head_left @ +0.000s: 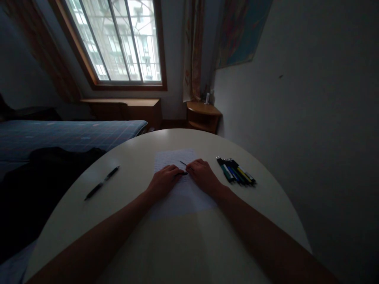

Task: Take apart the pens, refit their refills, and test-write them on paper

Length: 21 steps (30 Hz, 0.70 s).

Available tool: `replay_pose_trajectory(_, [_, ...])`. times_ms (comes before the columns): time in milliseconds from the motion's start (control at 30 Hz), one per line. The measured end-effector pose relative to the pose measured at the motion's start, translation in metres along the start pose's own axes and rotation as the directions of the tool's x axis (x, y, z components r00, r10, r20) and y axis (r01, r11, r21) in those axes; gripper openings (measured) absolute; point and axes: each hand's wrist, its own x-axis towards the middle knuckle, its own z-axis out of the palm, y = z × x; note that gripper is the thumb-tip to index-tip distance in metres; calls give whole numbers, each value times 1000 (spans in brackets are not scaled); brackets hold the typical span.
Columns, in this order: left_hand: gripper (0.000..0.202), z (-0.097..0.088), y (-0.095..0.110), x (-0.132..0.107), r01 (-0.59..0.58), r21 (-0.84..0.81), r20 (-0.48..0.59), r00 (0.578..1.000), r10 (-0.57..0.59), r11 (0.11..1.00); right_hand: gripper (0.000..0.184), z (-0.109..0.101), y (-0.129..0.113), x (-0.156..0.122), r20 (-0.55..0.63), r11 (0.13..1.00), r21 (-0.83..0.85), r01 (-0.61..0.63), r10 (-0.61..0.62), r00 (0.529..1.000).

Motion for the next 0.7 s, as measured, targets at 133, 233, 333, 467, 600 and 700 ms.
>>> replay_pose_trajectory(133, [23, -1, 0, -1, -7, -22, 4, 1000, 7, 1000, 16, 0, 0, 1, -6, 1000, 19, 6, -6, 1000])
replay_pose_trajectory(233, [23, -1, -1, -1, 10, -42, -3, 1000, -10, 999, 15, -1, 0, 1, -31, 999, 48, 2, -1, 1000])
replay_pose_trajectory(333, [22, 0, -5, -1, 62, -111, -26, 998, -65, 992, 16, -1, 0, 1, -81, 996, 85, 22, -15, 997])
replay_pose_trajectory(467, [20, 1, -11, 0, 85, -246, -104, 988, -113, 966, 18, -1, 1, 1, -123, 991, 113, 71, -58, 991])
replay_pose_trajectory(600, [21, 1, -14, 1, 50, -321, -161, 981, -107, 946, 18, 1, 2, 2, -171, 985, 119, 127, -105, 980])
replay_pose_trajectory(700, [26, 3, -14, 2, 42, -337, -158, 982, -100, 941, 15, 2, 3, 2, -221, 976, 123, 179, -149, 964])
